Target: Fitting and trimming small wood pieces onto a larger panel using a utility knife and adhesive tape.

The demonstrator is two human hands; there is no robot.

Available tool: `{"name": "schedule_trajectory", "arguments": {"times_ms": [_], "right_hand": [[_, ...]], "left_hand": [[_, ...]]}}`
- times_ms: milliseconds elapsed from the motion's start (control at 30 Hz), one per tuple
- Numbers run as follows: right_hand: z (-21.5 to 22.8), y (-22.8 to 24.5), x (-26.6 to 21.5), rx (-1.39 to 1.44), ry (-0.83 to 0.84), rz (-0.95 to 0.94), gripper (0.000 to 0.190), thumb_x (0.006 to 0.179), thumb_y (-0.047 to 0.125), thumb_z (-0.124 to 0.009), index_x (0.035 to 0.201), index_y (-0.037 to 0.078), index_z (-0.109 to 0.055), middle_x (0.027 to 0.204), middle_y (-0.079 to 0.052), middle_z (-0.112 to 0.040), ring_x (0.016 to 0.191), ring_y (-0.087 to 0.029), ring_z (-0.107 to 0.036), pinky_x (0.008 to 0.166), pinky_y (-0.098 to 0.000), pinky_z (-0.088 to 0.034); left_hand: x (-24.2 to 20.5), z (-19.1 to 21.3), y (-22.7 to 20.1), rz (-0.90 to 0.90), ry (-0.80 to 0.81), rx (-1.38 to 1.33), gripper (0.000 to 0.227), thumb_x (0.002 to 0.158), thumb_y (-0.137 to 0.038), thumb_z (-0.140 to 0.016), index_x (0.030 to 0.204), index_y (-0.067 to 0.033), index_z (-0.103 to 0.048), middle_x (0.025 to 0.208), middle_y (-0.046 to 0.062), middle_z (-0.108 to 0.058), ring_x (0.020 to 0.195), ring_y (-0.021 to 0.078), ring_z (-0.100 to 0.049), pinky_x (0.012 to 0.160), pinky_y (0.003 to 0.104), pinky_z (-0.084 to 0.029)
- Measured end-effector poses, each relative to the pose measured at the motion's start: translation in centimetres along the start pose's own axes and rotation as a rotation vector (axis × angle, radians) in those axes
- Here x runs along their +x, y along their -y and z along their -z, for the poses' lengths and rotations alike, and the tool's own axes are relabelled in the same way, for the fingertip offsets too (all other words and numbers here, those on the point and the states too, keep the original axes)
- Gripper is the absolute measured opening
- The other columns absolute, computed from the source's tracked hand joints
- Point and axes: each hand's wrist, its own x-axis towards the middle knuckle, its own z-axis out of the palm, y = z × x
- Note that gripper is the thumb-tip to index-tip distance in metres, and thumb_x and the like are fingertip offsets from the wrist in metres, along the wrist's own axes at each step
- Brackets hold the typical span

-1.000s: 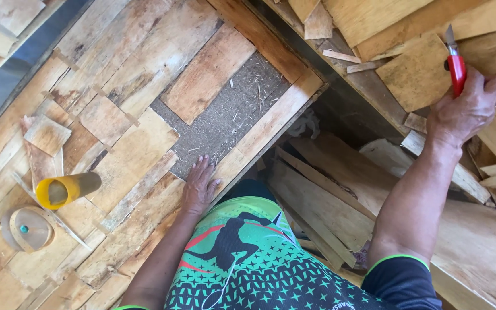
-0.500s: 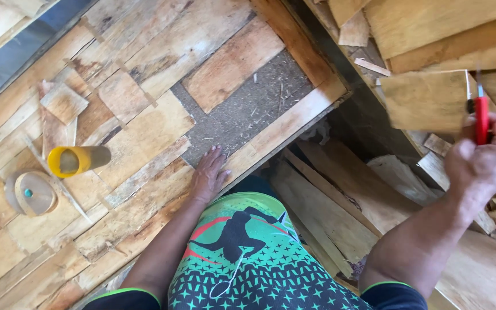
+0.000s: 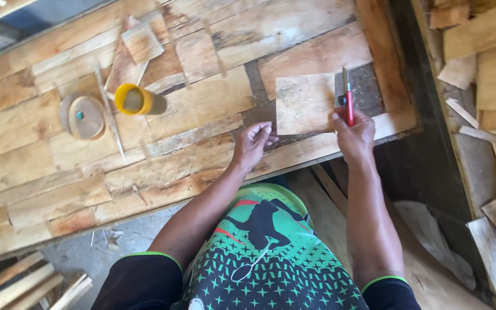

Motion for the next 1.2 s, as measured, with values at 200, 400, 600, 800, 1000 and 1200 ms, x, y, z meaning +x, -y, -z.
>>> {"name": "schedule_trajectory", "arguments": {"times_ms": [200, 400, 600, 800, 1000, 1200], "right_hand": [[-5.0, -1.5, 2.1, 0.016, 0.102, -0.044, 0.005, 0.095, 0.007, -0.076, 0.100, 0.006, -0.074, 0.079, 0.005, -0.064, 0.067, -0.004, -0.053, 0.060, -0.0221, -0.044], [-8.0, -4.6, 5.4, 0.018, 0.099, -0.014, 0.008, 0.092, 0.005, -0.077, 0.099, 0.005, -0.072, 0.079, 0.005, -0.065, 0.067, -0.004, -0.054, 0.059, -0.0218, -0.045], [-8.8, -4.6, 9.0, -0.083, 0.070, -0.008, 0.009, 0.091, 0.007, -0.077, 0.099, 0.006, -0.074, 0.077, 0.005, -0.065, 0.064, -0.004, -0.054, 0.057, -0.0222, -0.044], [-9.6, -3.6, 10.6, -0.211, 0.054, -0.060, 0.007, 0.091, 0.006, -0.077, 0.097, 0.006, -0.074, 0.074, 0.004, -0.063, 0.062, -0.005, -0.050, 0.053, -0.0250, -0.040], [-10.8, -3.9, 11.6, -0.307, 0.035, 0.019, 0.007, 0.088, 0.006, -0.079, 0.094, 0.006, -0.075, 0.074, 0.004, -0.067, 0.064, -0.006, -0.056, 0.057, -0.0251, -0.046], [-11.1, -2.3, 11.1, -0.427, 0.014, -0.080, 0.010, 0.086, 0.012, -0.079, 0.095, 0.009, -0.078, 0.079, 0.001, -0.073, 0.067, -0.008, -0.064, 0.060, -0.0289, -0.053]], "left_hand": [[0.6, 1.8, 2.5, -0.007, -0.157, -0.014, 0.027, 0.097, -0.005, -0.065, 0.123, 0.0047, -0.068, 0.099, 0.010, -0.076, 0.079, 0.0140, -0.074, 0.068, 0.025, -0.059], [1.3, 2.4, 1.9, -0.016, -0.229, 0.328, 0.032, 0.093, -0.003, -0.071, 0.125, -0.0007, -0.069, 0.097, 0.011, -0.077, 0.075, 0.0165, -0.072, 0.070, 0.030, -0.058], [3.0, 2.2, -2.5, -0.153, -0.267, 0.907, 0.037, 0.089, -0.008, -0.073, 0.126, -0.0071, -0.070, 0.129, 0.013, -0.066, 0.115, 0.0257, -0.064, 0.105, 0.036, -0.052], [6.9, 4.5, 1.3, -0.454, -0.207, 1.194, 0.042, 0.089, 0.007, -0.063, 0.129, -0.0068, -0.069, 0.152, 0.013, -0.055, 0.141, 0.0310, -0.051, 0.120, 0.037, -0.043], [7.2, 5.3, -1.0, -0.382, -0.031, 1.267, 0.057, 0.089, 0.006, -0.061, 0.145, -0.0057, -0.055, 0.160, 0.012, -0.042, 0.145, 0.0336, -0.043, 0.119, 0.041, -0.041], [8.4, 4.9, -1.0, -0.206, 0.116, 1.576, 0.075, 0.091, 0.015, -0.048, 0.154, -0.0248, -0.046, 0.167, 0.000, -0.028, 0.140, 0.0261, -0.042, 0.096, 0.033, -0.055]]}}
